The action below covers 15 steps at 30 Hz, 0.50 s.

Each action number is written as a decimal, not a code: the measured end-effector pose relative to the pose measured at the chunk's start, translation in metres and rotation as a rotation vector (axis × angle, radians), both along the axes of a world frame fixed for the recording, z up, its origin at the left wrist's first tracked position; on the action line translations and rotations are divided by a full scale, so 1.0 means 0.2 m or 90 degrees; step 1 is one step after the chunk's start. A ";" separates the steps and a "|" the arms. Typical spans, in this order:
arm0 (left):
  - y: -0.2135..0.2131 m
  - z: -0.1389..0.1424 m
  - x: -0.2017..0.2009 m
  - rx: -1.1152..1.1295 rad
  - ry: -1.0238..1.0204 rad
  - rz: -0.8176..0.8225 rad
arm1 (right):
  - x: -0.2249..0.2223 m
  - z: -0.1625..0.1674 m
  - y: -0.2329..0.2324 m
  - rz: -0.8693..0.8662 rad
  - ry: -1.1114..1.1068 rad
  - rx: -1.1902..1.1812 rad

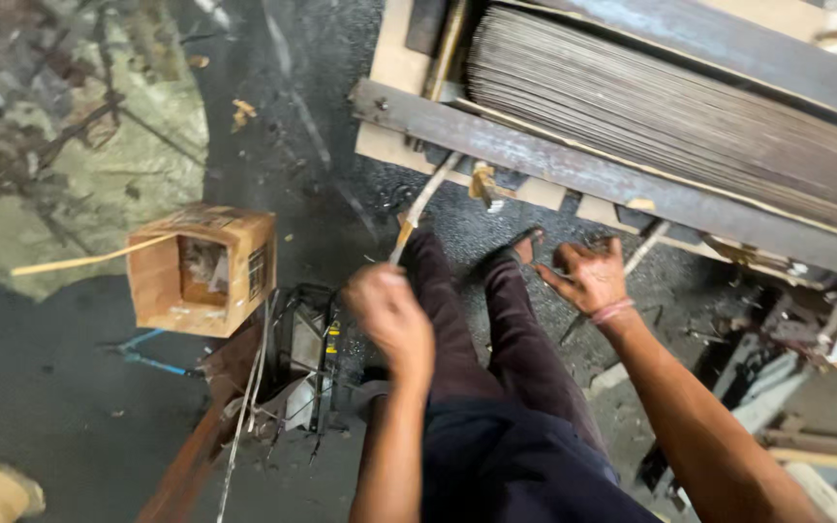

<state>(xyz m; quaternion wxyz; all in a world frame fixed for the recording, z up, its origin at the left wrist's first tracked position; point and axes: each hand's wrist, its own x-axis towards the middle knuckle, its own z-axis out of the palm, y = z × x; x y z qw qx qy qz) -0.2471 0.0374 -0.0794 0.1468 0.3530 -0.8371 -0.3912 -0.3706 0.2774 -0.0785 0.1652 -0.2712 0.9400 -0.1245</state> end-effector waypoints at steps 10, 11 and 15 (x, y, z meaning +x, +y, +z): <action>-0.39 -0.43 -0.09 0.772 -0.181 -0.226 | -0.24 0.12 -1.15 0.067 -0.067 -0.248; -0.40 -0.43 -0.08 0.799 -0.198 -0.217 | -0.31 0.09 -1.21 0.100 -0.064 -0.191; -0.41 -0.43 -0.10 0.692 -0.166 -0.299 | -0.36 0.02 -1.32 0.291 -0.076 0.123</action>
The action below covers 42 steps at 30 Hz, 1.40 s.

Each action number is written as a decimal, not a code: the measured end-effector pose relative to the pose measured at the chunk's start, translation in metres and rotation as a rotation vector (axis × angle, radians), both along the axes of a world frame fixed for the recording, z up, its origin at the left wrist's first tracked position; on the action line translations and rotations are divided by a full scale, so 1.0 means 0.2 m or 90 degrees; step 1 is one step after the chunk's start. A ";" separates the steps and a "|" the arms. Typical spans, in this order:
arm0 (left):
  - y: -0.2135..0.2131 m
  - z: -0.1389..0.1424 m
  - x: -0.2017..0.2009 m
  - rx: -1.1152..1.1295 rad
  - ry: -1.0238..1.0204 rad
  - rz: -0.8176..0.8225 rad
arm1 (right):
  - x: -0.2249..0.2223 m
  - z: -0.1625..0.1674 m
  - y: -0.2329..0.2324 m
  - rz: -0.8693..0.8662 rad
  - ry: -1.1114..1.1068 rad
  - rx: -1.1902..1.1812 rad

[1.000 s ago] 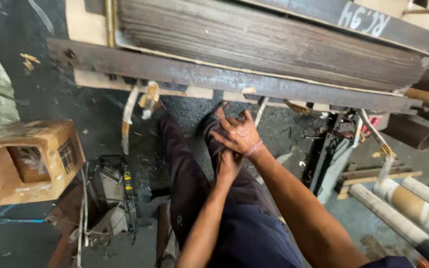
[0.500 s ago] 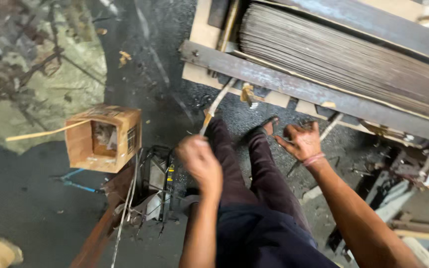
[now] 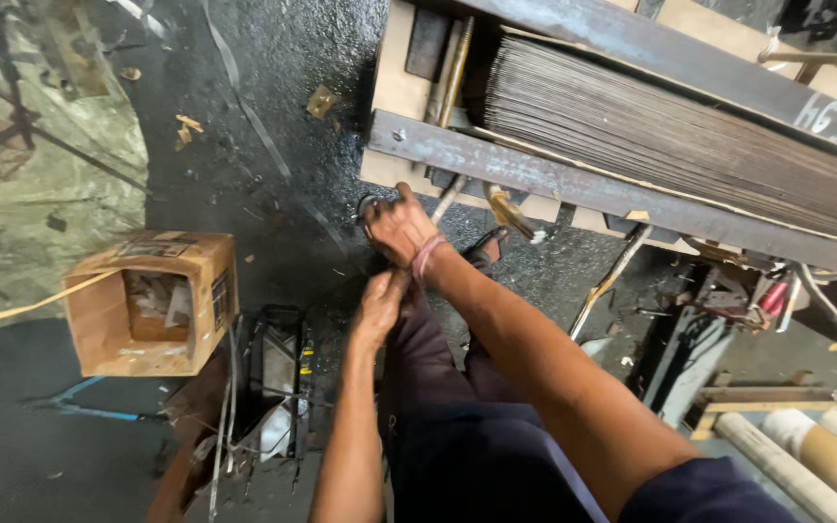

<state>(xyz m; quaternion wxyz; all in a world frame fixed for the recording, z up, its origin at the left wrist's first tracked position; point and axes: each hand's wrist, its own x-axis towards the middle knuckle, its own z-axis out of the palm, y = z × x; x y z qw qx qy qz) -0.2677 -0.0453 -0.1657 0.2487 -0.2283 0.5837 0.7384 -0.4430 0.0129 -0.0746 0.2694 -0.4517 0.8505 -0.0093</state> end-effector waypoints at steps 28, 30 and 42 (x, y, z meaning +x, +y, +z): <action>0.11 0.02 -0.31 -0.298 0.087 0.520 | 0.87 0.07 1.34 -1.279 0.040 -0.456; 0.20 -0.03 -0.44 -0.263 0.107 0.563 | 0.81 -0.03 1.37 -1.322 -0.004 -0.359; 0.23 -0.33 -0.49 -0.438 0.135 0.665 | 0.38 -0.34 1.26 -1.433 0.114 -0.733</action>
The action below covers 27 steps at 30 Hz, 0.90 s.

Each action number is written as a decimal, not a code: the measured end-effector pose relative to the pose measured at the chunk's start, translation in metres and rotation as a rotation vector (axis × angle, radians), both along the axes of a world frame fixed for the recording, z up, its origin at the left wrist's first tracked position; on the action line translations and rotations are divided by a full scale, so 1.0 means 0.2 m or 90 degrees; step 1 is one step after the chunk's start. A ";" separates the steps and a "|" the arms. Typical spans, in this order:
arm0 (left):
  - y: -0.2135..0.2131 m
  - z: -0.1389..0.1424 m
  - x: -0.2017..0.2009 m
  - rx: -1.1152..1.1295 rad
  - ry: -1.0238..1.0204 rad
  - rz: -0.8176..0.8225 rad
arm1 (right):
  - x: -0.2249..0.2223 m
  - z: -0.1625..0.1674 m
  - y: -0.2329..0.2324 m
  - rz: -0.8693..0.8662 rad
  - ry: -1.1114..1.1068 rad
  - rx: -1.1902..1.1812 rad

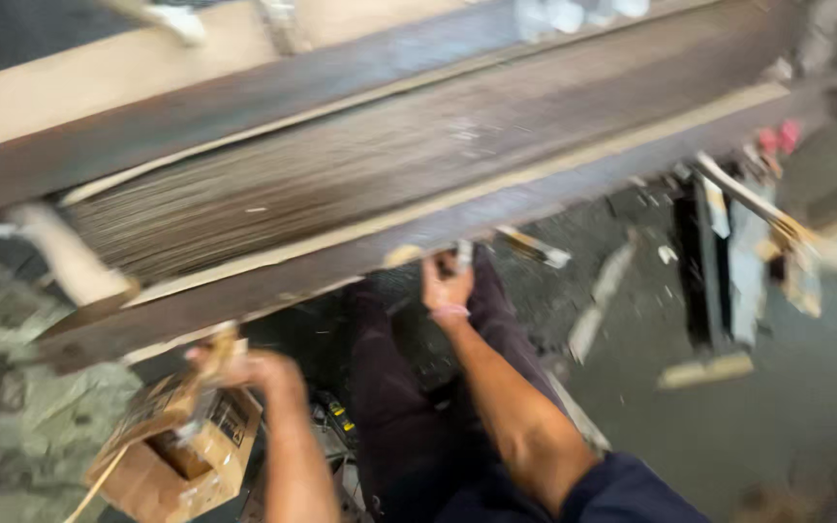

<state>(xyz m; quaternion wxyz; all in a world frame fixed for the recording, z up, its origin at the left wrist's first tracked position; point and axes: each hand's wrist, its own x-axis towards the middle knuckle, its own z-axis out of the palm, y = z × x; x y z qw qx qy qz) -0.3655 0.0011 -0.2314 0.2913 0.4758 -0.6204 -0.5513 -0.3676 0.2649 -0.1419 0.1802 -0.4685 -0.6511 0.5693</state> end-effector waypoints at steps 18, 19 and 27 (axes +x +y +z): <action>1.55 0.74 0.78 -0.043 -0.238 -0.926 | 1.08 0.43 2.08 0.142 -0.077 -0.099; 1.62 0.74 0.80 -0.074 -0.155 -0.993 | 1.01 0.43 2.11 0.222 -0.012 -0.152; 1.50 0.81 0.91 0.021 -0.387 -0.929 | 0.58 0.56 1.87 0.465 -0.030 -0.305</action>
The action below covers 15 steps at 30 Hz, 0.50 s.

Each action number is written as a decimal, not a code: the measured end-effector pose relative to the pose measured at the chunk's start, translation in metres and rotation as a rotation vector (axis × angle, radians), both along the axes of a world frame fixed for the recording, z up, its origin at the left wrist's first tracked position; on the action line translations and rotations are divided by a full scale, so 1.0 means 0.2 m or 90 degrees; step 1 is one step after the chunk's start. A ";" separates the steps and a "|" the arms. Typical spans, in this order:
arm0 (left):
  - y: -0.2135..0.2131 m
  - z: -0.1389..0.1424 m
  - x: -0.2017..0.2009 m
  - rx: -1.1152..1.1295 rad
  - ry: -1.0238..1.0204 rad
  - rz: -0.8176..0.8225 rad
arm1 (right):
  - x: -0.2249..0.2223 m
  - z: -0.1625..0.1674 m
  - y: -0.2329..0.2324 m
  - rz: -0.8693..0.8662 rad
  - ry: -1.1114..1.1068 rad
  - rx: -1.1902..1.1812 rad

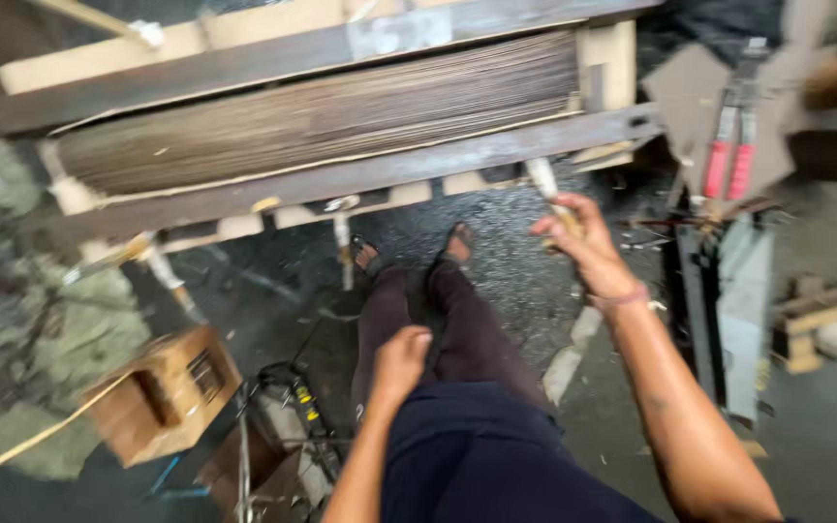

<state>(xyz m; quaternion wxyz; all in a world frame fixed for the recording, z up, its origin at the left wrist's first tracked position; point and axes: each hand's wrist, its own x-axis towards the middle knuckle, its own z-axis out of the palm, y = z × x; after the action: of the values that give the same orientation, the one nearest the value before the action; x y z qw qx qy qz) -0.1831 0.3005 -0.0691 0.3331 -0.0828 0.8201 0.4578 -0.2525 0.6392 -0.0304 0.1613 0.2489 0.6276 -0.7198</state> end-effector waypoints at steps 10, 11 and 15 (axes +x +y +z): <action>-0.40 -0.02 0.03 -0.022 -0.087 0.161 | 0.14 0.04 0.00 0.056 0.001 0.089; -0.39 -0.01 0.02 -0.029 -0.087 0.159 | 0.18 0.05 -0.01 0.049 0.007 0.096; -0.26 0.02 -0.07 -0.017 -0.091 0.075 | 0.33 0.11 -0.02 -0.072 0.004 0.145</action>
<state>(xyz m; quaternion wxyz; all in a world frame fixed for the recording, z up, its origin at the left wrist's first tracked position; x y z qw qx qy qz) -0.1973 0.2475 -0.0653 0.3623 -0.1681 0.7937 0.4589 -0.1871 0.6360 -0.0088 0.0891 0.2986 0.6908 -0.6525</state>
